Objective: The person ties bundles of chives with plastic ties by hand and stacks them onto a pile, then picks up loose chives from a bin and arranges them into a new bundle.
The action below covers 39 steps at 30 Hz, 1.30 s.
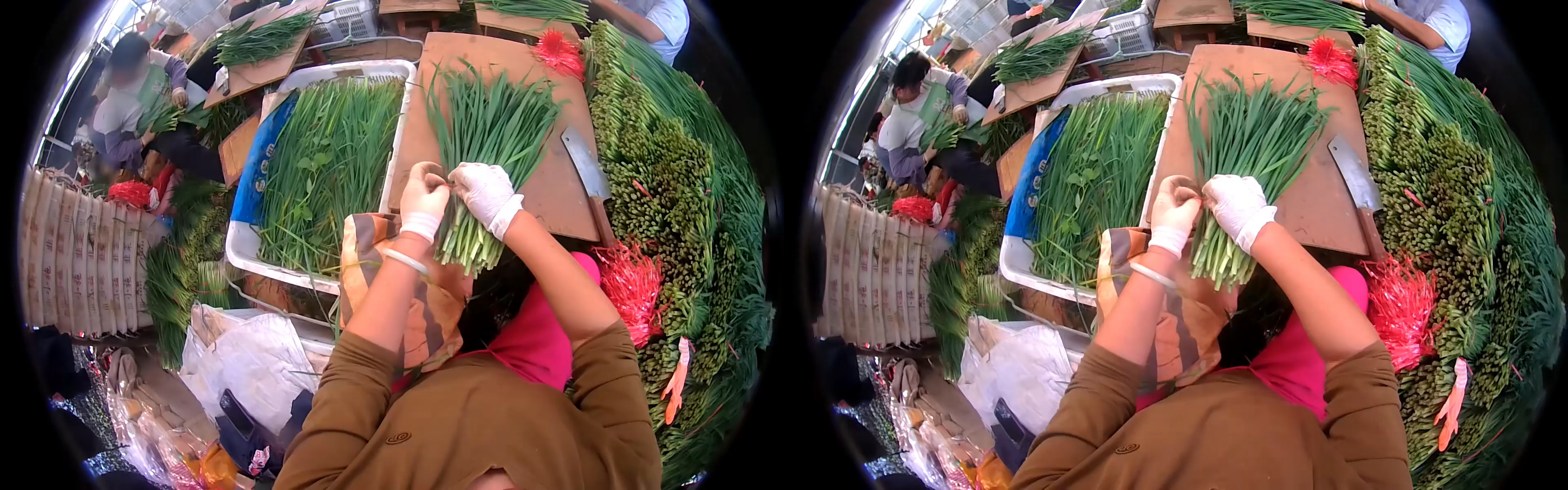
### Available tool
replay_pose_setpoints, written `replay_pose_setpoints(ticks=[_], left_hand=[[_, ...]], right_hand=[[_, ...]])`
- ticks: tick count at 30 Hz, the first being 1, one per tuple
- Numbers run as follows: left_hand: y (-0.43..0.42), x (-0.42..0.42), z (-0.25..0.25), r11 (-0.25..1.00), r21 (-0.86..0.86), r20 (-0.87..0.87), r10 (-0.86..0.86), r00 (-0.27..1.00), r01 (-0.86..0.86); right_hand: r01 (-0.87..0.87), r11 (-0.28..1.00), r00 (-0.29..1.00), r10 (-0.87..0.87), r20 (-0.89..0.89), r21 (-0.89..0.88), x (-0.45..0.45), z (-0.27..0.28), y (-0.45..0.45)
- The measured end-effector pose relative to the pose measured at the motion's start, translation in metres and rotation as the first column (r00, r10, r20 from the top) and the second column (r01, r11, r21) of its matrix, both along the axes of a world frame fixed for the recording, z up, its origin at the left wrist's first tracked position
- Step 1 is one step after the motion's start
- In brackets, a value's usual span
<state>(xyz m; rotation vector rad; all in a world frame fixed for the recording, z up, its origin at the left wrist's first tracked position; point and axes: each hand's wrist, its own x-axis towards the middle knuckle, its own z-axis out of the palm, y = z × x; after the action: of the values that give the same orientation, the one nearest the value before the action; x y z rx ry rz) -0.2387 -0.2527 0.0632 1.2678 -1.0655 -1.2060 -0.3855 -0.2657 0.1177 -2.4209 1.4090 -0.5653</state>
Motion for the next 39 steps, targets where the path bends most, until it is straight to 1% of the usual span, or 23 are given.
replay_pose_setpoints(ticks=[1, 2, 5, 8, 11, 15, 17, 20, 24, 27, 30, 33, 36, 39], left_hand=[[-0.003, 0.004, -0.003, 0.998, 0.056, -0.161, 0.021, 0.987, -0.012], [-0.007, 0.009, -0.011, 0.999, 0.033, -0.245, 0.042, 0.969, -0.036], [-0.01, 0.012, -0.019, 0.999, 0.046, -0.325, 0.031, 0.945, -0.017], [-0.009, 0.014, -0.02, 0.996, 0.081, -0.363, 0.07, 0.929, -0.044], [-0.003, 0.012, -0.017, 0.994, 0.083, -0.398, 0.093, 0.913, -0.066], [-0.011, 0.014, -0.046, 0.995, 0.063, -0.424, 0.095, 0.901, -0.075], [-0.013, 0.015, -0.049, 0.996, 0.057, -0.454, 0.086, 0.887, -0.067], [-0.009, 0.013, -0.046, 0.995, 0.064, -0.451, 0.099, 0.887, -0.079], [-0.004, 0.008, -0.04, 0.992, 0.063, -0.406, 0.123, 0.906, -0.106], [-0.002, 0.004, -0.038, 0.989, 0.104, -0.373, 0.133, 0.918, -0.101], [0.003, 0.001, -0.03, 0.992, 0.087, -0.285, 0.116, 0.952, -0.095], [0.005, -0.004, -0.024, 0.987, 0.113, -0.389, 0.153, 0.908, -0.118], [0.002, -0.004, -0.034, 0.987, 0.129, -0.485, 0.15, 0.861, -0.099], [0.003, -0.005, -0.041, 0.995, 0.092, -0.432, 0.075, 0.899, -0.039]], right_hand=[[-0.001, 1.0, 0.999, 0.002, -0.043, 0.011, 0.001, 0.0, -0.001], [-0.001, 1.0, 0.996, 0.002, -0.086, 0.02, 0.001, 0.002, -0.002], [0.0, 0.997, 0.975, 0.015, -0.22, 0.071, 0.004, 0.006, -0.009], [0.019, 0.993, 0.942, 0.022, -0.335, 0.12, 0.013, 0.011, -0.012], [-0.004, 0.996, 0.923, 0.04, -0.382, 0.094, 0.016, 0.011, -0.014], [-0.026, 0.998, 0.91, 0.048, -0.412, 0.06, 0.021, 0.011, -0.016], [-0.042, 0.997, 0.899, 0.068, -0.432, 0.068, 0.022, 0.015, -0.016], [-0.037, 0.994, 0.892, 0.08, -0.445, 0.105, 0.022, 0.016, -0.018], [-0.031, 0.995, 0.886, 0.069, -0.459, 0.09, 0.02, 0.014, -0.018], [-0.008, 0.992, 0.859, 0.073, -0.506, 0.129, 0.024, 0.015, -0.019], [-0.016, 0.992, 0.843, 0.08, -0.531, 0.125, 0.028, 0.013, -0.02], [-0.004, 0.992, 0.854, 0.067, -0.516, 0.122, 0.03, 0.014, -0.02], [-0.007, 0.991, 0.861, 0.073, -0.503, 0.132, 0.028, 0.01, -0.022], [-0.007, 0.99, 0.846, 0.082, -0.527, 0.144, 0.028, 0.016, -0.021]])
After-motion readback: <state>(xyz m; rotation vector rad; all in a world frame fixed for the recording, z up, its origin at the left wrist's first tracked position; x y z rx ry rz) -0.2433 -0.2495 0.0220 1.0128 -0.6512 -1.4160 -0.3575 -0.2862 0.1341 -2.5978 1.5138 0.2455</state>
